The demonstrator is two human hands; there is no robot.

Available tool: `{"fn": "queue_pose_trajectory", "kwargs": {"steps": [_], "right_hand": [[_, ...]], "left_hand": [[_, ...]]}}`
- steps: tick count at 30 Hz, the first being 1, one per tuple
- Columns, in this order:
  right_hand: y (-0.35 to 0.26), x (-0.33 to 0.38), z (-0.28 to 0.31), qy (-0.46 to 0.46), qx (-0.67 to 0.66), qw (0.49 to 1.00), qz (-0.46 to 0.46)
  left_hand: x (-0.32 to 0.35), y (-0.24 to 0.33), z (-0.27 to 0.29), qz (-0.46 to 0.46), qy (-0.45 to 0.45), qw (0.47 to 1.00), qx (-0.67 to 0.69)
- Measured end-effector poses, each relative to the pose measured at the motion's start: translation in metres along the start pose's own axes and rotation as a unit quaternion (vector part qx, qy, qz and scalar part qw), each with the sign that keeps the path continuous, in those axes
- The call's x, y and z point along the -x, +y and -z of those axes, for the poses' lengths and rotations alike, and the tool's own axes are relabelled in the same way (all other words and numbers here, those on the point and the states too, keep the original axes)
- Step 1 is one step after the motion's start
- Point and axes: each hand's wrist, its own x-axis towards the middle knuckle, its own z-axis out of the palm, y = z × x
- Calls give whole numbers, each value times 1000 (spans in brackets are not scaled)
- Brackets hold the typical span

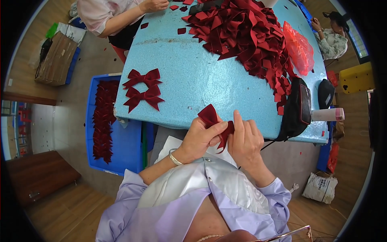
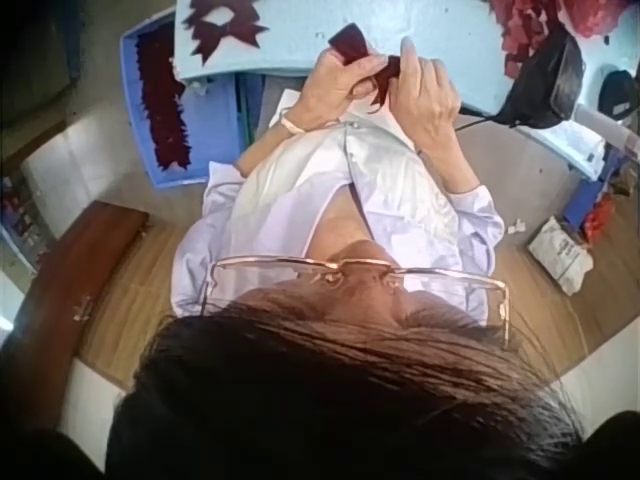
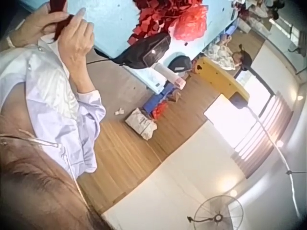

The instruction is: Folding and assembling red fabric strips to create decorative bows.

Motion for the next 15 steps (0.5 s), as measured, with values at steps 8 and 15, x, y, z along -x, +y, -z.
{"fn": "queue_pose_trajectory", "kwargs": {"steps": [8, 15], "right_hand": [[8, -10, 5, -12, 87, 990, 112], [10, -3, -1, 7, 16, 994, 103]], "left_hand": [[0, -2, -4, -25, 13, 999, -38], [2, 1, -3, -1, -6, 1000, -17]]}}
